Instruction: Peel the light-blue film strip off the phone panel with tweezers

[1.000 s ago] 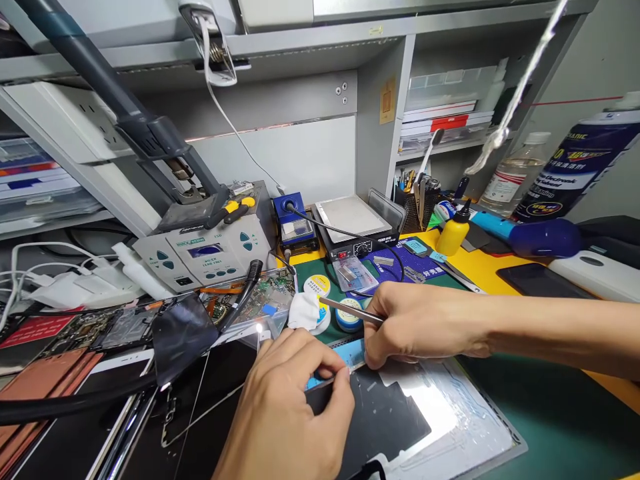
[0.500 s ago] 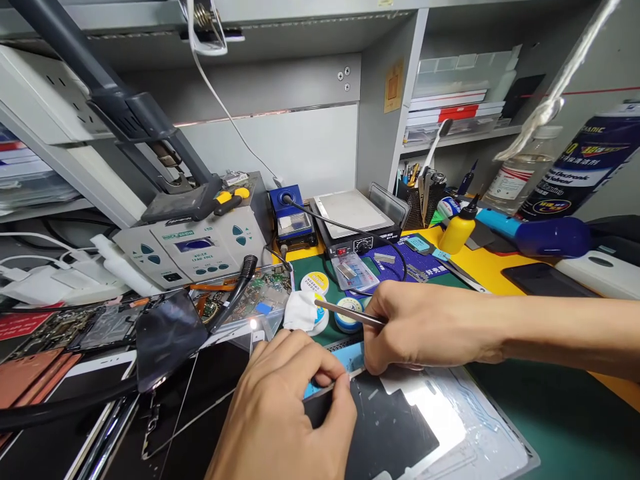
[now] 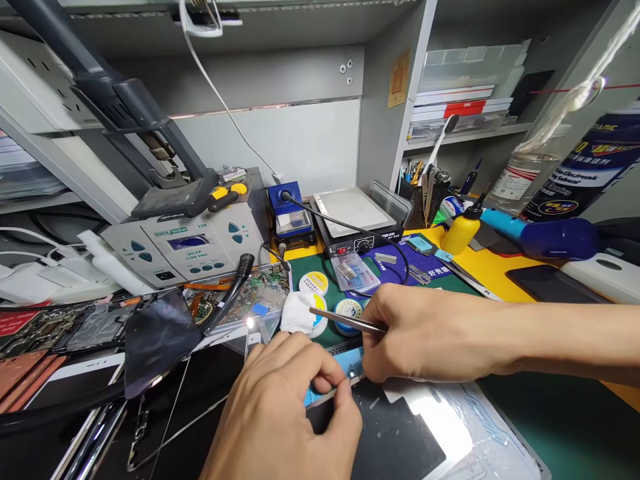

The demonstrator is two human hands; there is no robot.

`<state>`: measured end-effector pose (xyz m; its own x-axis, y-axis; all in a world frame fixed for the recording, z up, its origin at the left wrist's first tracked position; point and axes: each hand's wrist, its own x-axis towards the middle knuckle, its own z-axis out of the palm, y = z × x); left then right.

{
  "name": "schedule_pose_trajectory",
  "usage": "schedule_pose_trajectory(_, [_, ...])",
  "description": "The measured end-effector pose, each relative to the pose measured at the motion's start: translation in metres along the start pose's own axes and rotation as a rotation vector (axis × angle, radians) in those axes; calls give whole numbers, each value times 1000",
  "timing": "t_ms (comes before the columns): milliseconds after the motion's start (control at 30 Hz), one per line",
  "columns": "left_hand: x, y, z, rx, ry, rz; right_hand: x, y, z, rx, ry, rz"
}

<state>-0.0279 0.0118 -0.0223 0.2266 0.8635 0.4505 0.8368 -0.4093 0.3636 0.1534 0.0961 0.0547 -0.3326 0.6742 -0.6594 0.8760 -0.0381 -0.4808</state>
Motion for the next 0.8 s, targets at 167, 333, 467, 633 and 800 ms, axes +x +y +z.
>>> schedule_pose_trajectory(167, [3, 0, -1, -19, -27, 3, 1, -2, 0, -58, 10, -2])
schedule_pose_trajectory(333, [4, 3, -4, 9, -71, -29, -2, -7, -3, -105, 15, -7])
schedule_pose_trajectory(467, [5, 5, -6, 52, -108, -51, -5, -10, -4, -130, 4, -2])
schedule_pose_trajectory(633, [7, 3, -2, 49, -102, -34, -4, -13, -2, -171, 5, 0])
schedule_pose_trajectory(800, [5, 0, -1, 10, -83, -61, -4, -15, -2, -195, 19, 2])
